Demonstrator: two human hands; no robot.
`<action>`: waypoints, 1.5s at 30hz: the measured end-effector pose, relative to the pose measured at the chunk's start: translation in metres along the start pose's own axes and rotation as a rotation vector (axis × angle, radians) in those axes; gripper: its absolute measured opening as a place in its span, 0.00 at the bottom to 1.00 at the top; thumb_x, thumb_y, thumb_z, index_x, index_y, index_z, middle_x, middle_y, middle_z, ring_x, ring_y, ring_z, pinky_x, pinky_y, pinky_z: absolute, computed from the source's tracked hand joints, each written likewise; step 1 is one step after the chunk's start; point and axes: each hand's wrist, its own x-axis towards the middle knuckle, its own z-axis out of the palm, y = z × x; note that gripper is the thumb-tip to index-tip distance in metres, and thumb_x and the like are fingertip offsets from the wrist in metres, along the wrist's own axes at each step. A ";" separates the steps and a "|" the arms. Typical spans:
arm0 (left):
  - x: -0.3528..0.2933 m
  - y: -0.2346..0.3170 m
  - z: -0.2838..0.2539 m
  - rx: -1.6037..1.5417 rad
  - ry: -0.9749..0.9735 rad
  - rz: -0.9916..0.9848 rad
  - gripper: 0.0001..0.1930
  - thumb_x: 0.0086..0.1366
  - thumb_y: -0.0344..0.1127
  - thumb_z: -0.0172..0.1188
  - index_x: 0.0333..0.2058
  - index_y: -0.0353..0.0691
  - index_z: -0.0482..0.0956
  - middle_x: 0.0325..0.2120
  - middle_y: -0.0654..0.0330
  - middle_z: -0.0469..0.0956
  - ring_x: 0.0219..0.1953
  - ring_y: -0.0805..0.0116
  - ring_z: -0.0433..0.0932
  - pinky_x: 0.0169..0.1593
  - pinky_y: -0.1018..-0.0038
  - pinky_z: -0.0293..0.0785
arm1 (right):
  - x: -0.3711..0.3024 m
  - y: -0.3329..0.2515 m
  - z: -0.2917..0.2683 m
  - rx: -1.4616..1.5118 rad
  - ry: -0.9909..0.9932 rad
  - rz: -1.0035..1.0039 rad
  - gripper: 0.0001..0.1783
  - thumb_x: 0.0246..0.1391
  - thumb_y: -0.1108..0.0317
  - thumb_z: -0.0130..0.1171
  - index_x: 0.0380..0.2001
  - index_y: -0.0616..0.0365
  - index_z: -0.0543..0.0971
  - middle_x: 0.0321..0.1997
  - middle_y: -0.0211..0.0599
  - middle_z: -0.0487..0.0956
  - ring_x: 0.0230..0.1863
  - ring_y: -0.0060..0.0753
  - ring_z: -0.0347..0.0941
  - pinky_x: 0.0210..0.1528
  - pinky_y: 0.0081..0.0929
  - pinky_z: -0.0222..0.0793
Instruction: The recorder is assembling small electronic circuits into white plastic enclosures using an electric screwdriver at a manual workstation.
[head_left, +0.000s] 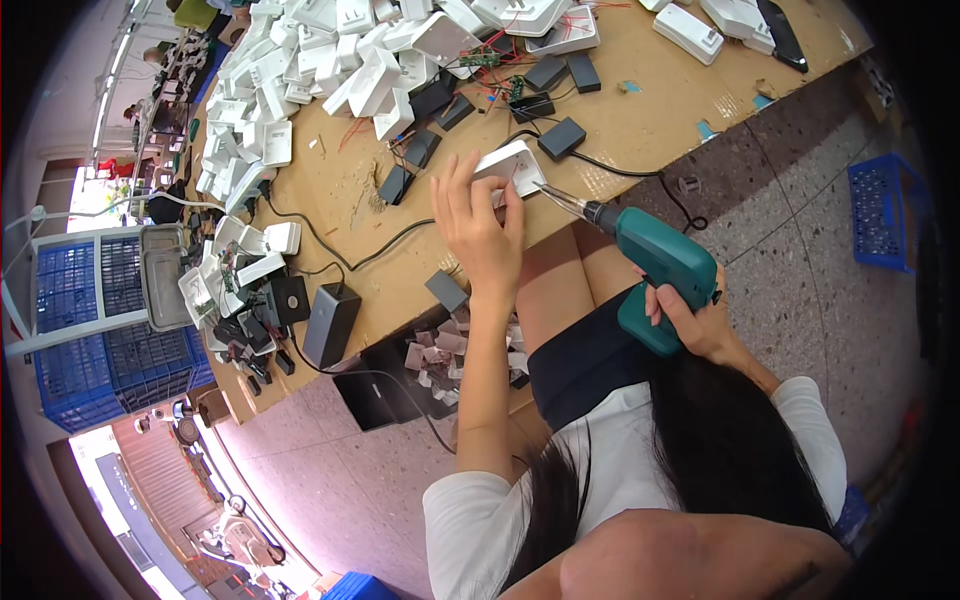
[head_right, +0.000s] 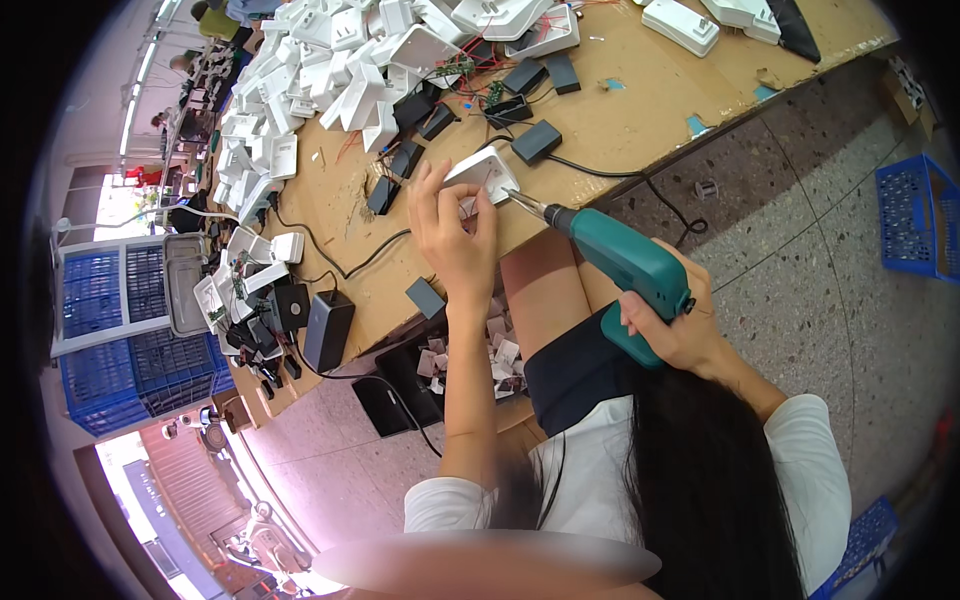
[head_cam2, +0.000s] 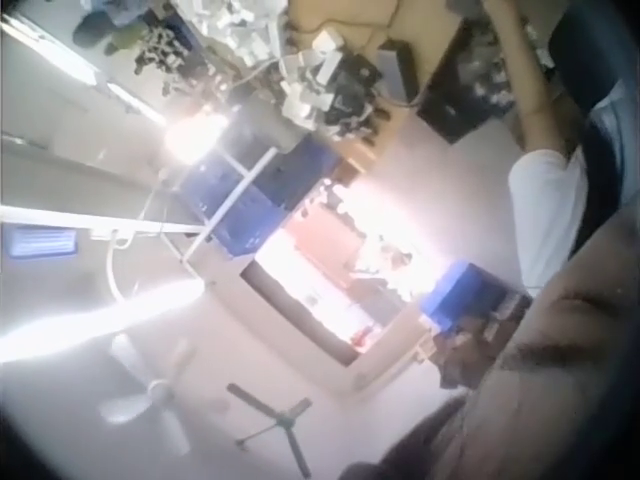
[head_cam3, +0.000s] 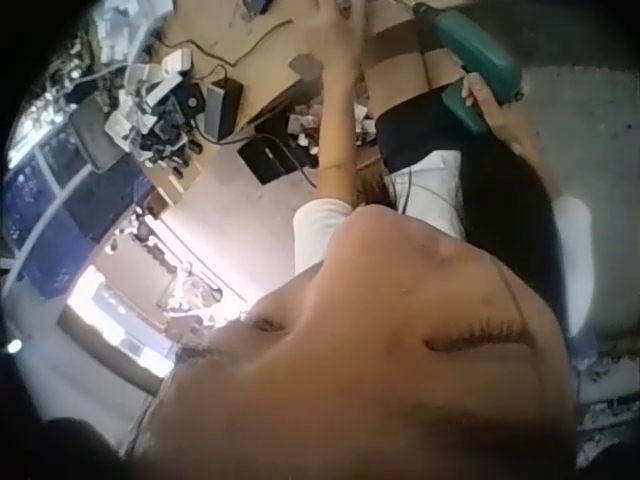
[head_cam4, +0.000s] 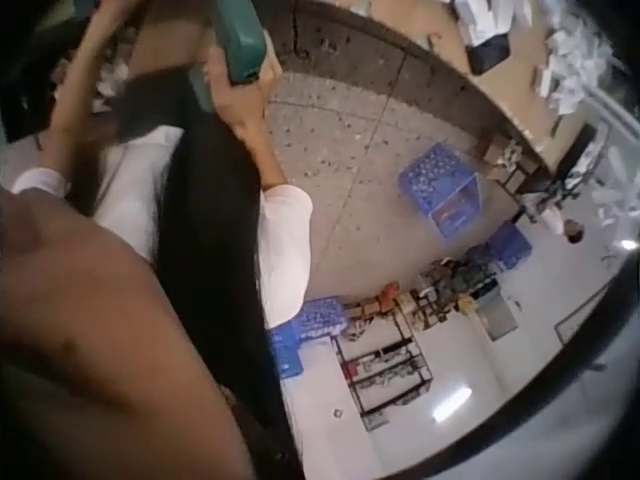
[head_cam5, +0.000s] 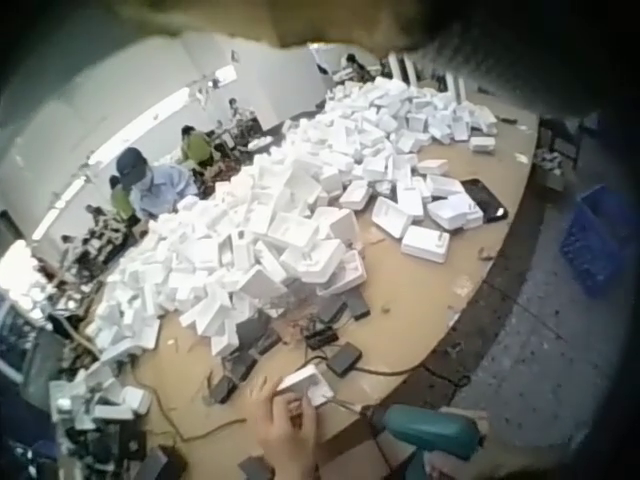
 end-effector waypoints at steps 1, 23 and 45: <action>-0.003 0.000 0.003 -0.043 -0.004 -0.046 0.07 0.60 0.25 0.69 0.34 0.37 0.79 0.54 0.54 0.78 0.61 0.45 0.75 0.61 0.54 0.73 | 0.003 0.002 0.001 -0.006 0.011 -0.005 0.16 0.61 0.75 0.63 0.50 0.72 0.76 0.31 0.35 0.79 0.24 0.18 0.76 0.27 0.19 0.73; -0.044 -0.077 0.035 0.026 0.098 -0.097 0.05 0.61 0.25 0.69 0.34 0.36 0.82 0.56 0.56 0.79 0.60 0.46 0.76 0.58 0.56 0.75 | 0.060 0.079 0.086 -0.216 0.131 -0.256 0.13 0.56 0.73 0.68 0.42 0.68 0.80 0.37 0.46 0.79 0.35 0.44 0.77 0.39 0.33 0.74; -0.067 -0.132 -0.001 -0.038 0.098 -0.136 0.04 0.62 0.27 0.69 0.34 0.36 0.81 0.56 0.59 0.80 0.62 0.47 0.75 0.62 0.56 0.73 | 0.053 0.101 0.158 -0.231 0.133 -0.206 0.07 0.60 0.76 0.65 0.39 0.68 0.80 0.33 0.36 0.78 0.25 0.22 0.78 0.26 0.21 0.71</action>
